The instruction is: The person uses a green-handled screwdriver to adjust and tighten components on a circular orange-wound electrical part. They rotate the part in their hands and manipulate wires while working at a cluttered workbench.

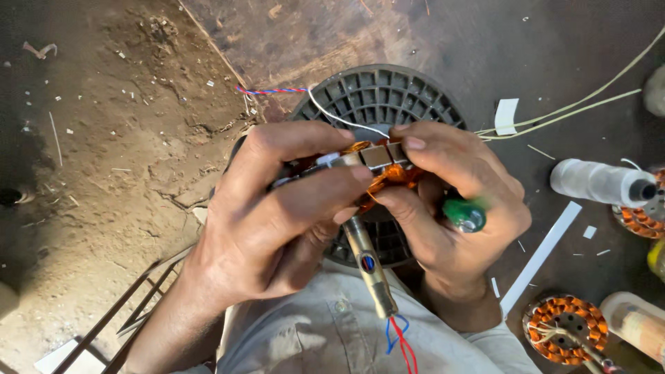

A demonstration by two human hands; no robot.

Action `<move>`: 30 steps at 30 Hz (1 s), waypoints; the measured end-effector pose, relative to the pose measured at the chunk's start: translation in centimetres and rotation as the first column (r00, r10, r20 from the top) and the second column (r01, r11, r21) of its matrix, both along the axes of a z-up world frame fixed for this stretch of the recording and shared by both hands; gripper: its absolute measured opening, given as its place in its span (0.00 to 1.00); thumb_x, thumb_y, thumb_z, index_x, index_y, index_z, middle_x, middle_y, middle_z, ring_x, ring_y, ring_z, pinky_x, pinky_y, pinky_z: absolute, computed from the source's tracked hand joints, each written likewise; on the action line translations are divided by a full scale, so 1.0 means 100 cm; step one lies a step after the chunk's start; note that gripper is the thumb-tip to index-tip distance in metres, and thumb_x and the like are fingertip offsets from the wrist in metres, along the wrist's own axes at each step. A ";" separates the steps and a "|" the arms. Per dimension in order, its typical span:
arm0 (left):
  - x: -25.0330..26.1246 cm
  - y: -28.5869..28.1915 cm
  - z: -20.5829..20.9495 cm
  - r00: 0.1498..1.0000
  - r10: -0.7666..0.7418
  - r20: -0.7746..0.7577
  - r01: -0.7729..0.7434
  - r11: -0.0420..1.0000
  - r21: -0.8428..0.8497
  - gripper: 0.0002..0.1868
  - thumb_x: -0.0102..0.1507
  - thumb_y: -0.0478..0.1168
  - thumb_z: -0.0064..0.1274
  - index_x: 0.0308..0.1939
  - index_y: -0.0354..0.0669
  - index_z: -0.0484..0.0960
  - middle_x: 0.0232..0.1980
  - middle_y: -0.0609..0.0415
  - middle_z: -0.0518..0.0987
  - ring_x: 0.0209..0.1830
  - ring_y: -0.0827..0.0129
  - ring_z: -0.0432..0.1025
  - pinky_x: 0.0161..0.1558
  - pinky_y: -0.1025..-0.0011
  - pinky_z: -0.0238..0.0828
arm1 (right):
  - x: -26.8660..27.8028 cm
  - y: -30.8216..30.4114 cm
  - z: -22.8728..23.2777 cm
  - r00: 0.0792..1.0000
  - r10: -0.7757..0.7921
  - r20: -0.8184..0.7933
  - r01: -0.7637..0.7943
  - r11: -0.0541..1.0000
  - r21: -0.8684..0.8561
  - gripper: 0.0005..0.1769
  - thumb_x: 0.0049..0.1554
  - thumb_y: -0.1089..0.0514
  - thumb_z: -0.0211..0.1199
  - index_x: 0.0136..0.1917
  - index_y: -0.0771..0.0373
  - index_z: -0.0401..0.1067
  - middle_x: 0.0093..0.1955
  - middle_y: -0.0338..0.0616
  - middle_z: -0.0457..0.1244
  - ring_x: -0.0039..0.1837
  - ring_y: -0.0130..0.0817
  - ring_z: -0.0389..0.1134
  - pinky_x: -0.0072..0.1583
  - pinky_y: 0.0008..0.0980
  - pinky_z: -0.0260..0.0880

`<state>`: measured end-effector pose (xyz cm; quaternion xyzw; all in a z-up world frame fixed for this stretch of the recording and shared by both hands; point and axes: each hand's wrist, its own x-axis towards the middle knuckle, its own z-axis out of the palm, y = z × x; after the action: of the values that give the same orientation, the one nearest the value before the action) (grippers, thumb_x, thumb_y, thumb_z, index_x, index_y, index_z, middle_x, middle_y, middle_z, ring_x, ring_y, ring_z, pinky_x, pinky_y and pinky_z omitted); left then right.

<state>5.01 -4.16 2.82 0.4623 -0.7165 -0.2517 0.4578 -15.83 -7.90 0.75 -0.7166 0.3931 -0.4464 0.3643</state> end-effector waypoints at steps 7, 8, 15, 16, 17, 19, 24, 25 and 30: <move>0.010 -0.003 -0.001 0.995 -0.061 0.073 0.060 0.998 0.008 0.23 0.55 0.26 0.62 0.55 0.41 0.82 0.58 0.38 0.72 0.54 0.51 0.76 0.50 0.63 0.81 | -0.005 0.002 0.007 0.995 0.025 -0.094 -0.020 0.998 0.058 0.21 0.59 0.59 0.79 0.61 0.64 0.73 0.60 0.56 0.69 0.56 0.35 0.75 0.56 0.25 0.76; 0.010 -0.003 -0.001 0.996 -0.063 0.071 0.064 0.998 -0.003 0.22 0.56 0.27 0.63 0.54 0.41 0.82 0.58 0.38 0.72 0.53 0.52 0.76 0.49 0.63 0.80 | -0.006 0.002 0.007 0.994 0.033 -0.104 -0.026 0.998 0.064 0.21 0.59 0.59 0.79 0.61 0.64 0.73 0.60 0.56 0.70 0.55 0.34 0.75 0.55 0.24 0.76; 0.010 -0.006 0.003 0.995 -0.076 0.065 0.076 0.997 0.003 0.20 0.56 0.29 0.63 0.53 0.40 0.83 0.57 0.38 0.73 0.50 0.54 0.77 0.46 0.64 0.79 | -0.007 0.000 0.007 0.991 -0.011 -0.136 0.025 0.994 0.105 0.23 0.52 0.58 0.79 0.58 0.63 0.74 0.58 0.57 0.71 0.48 0.32 0.74 0.44 0.22 0.73; 0.010 -0.006 0.003 0.995 -0.078 0.064 0.078 0.997 0.012 0.20 0.56 0.29 0.63 0.53 0.40 0.83 0.56 0.37 0.73 0.49 0.54 0.78 0.45 0.65 0.79 | -0.008 0.000 0.006 0.991 -0.011 -0.134 0.025 0.994 0.108 0.24 0.52 0.57 0.79 0.58 0.63 0.74 0.58 0.57 0.71 0.47 0.31 0.74 0.44 0.21 0.72; 0.010 -0.006 0.003 0.994 -0.084 0.066 0.083 0.996 0.010 0.20 0.57 0.28 0.62 0.53 0.40 0.84 0.57 0.38 0.73 0.51 0.54 0.78 0.47 0.65 0.80 | -0.008 0.000 0.006 0.991 -0.012 -0.132 0.026 0.994 0.108 0.24 0.51 0.57 0.79 0.58 0.63 0.74 0.58 0.58 0.71 0.47 0.31 0.73 0.43 0.20 0.71; 0.010 -0.007 0.003 0.993 -0.095 0.071 0.095 0.995 0.006 0.18 0.59 0.27 0.62 0.54 0.41 0.85 0.57 0.40 0.73 0.53 0.55 0.79 0.49 0.65 0.82 | -0.011 0.000 0.004 0.995 0.039 -0.095 -0.031 0.997 0.076 0.22 0.57 0.57 0.79 0.61 0.62 0.73 0.60 0.55 0.70 0.49 0.28 0.73 0.46 0.19 0.72; 0.013 -0.014 0.000 0.991 -0.127 0.032 0.129 0.990 -0.054 0.16 0.60 0.32 0.61 0.52 0.37 0.85 0.55 0.38 0.73 0.49 0.56 0.78 0.46 0.66 0.80 | -0.013 0.000 0.002 0.996 0.042 -0.080 -0.035 0.995 0.092 0.24 0.56 0.58 0.79 0.62 0.61 0.73 0.58 0.55 0.70 0.39 0.18 0.66 0.41 0.15 0.66; 0.012 -0.015 0.000 0.991 -0.127 0.038 0.129 0.990 -0.065 0.15 0.61 0.32 0.61 0.52 0.37 0.85 0.55 0.39 0.73 0.49 0.57 0.79 0.45 0.67 0.81 | -0.014 0.000 0.002 0.996 0.037 -0.085 -0.030 0.995 0.092 0.24 0.56 0.58 0.79 0.62 0.61 0.73 0.58 0.56 0.70 0.37 0.17 0.65 0.40 0.15 0.65; 0.015 -0.010 0.007 0.986 -0.162 0.040 0.162 0.987 0.007 0.18 0.60 0.41 0.61 0.51 0.36 0.85 0.54 0.37 0.72 0.46 0.57 0.78 0.43 0.68 0.79 | -0.010 -0.004 0.002 0.997 0.018 -0.072 -0.011 0.995 0.096 0.24 0.53 0.57 0.78 0.59 0.64 0.73 0.58 0.57 0.71 0.34 0.15 0.63 0.36 0.13 0.62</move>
<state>6.51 -5.14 3.52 0.4085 -0.7602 -0.2800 0.4205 -16.85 -8.27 1.00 -0.7170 0.4215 -0.3981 0.3870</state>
